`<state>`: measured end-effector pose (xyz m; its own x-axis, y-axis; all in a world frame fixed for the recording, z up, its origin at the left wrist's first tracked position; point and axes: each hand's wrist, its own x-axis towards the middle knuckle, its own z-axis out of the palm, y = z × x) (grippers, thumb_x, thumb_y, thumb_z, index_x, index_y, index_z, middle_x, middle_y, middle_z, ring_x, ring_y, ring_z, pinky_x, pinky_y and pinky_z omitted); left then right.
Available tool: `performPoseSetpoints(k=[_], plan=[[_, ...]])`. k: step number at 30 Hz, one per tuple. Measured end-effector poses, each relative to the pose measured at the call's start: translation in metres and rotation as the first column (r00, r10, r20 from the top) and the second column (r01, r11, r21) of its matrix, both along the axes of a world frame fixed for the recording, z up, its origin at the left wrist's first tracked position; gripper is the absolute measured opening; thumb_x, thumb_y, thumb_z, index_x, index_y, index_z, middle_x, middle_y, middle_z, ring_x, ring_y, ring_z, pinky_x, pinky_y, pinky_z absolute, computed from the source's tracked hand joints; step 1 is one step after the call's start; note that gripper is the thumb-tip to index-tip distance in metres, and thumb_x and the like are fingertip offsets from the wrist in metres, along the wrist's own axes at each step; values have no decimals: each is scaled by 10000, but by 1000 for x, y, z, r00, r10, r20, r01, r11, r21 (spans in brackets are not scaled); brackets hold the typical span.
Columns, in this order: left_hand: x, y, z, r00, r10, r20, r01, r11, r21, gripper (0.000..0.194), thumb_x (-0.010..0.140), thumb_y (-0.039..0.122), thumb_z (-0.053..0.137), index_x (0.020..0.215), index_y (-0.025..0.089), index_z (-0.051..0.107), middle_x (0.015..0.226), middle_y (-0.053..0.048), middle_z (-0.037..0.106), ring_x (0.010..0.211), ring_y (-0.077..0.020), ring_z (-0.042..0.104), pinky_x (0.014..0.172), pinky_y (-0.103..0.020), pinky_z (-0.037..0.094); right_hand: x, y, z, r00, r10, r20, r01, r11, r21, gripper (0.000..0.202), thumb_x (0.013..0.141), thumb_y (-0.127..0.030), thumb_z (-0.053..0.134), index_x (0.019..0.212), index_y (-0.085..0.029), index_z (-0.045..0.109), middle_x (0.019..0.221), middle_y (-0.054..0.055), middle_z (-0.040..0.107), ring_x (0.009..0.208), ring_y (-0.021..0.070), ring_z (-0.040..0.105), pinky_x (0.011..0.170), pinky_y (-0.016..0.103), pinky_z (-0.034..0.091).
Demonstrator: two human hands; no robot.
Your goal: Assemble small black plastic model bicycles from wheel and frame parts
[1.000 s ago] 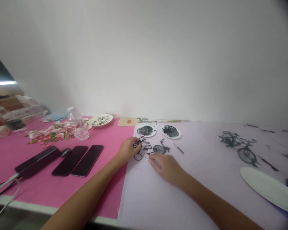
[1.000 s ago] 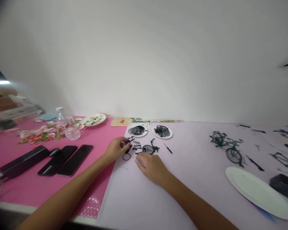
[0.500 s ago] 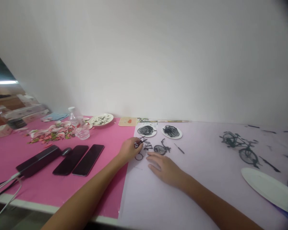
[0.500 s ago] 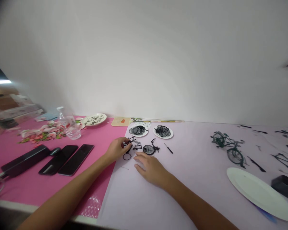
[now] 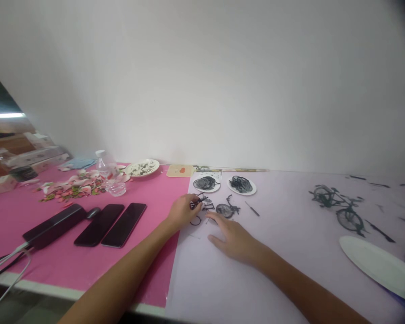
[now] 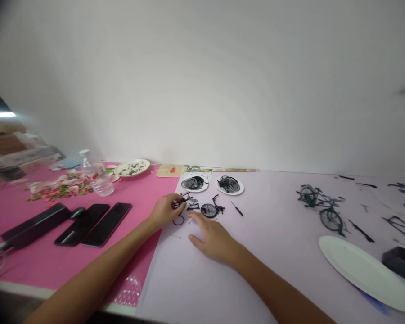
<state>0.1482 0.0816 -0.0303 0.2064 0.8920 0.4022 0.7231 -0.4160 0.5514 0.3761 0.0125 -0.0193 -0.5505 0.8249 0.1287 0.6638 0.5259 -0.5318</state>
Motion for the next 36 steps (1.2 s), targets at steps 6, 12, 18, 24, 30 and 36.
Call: performPoseSetpoints(k=[6,12,18,24,30,36], plan=[[-1,1,-1,1000,-9,16,9,1000,-7,230,922,409,630,1005,221,734,960,-34,767,801,-195,686,661,-276,474,1,0,-1,1000,1,-5,-1,1000,-12,554,963,-352,583,1500,-316,449,1579,48,476,1315,292,585,1091,483,469],[-1,1,-2,1000,-10,16,10,1000,-9,241,925,415,624,1011,220,736,969,-43,767,798,-200,685,663,-280,476,2,0,-1,1000,-6,-16,6,1000,-4,539,963,-353,590,1487,-315,473,1581,55,477,1331,291,577,1099,479,465],[0,0,-1,1000,-15,12,15,1000,1,221,925,403,627,990,221,734,947,-35,767,793,-197,686,662,-281,474,1,1,0,1000,-2,8,2,1000,-3,541,968,-358,578,1494,-315,460,1605,48,445,1351,290,562,1102,477,462],[1,1,-3,1000,-14,11,14,1000,8,216,925,399,629,983,221,737,932,-37,767,775,-191,682,665,-277,482,-1,1,1,998,24,58,-25,999,21,512,980,-376,568,1480,-315,473,1615,38,429,1351,292,560,1090,470,470],[3,2,-5,1000,-1,10,1,1000,1,224,921,413,629,984,225,733,947,-32,769,770,-188,680,662,-278,480,-5,1,-1,988,32,149,-43,996,77,490,1012,-402,511,1486,-292,449,1608,66,437,1228,301,645,997,472,517],[4,1,-4,1000,-4,7,4,1000,-5,243,922,425,615,987,222,733,960,-41,771,785,-199,687,676,-289,491,-9,2,-8,983,44,179,-68,989,133,519,1035,-412,465,1530,-261,422,1620,110,413,1312,310,585,1019,469,500]])
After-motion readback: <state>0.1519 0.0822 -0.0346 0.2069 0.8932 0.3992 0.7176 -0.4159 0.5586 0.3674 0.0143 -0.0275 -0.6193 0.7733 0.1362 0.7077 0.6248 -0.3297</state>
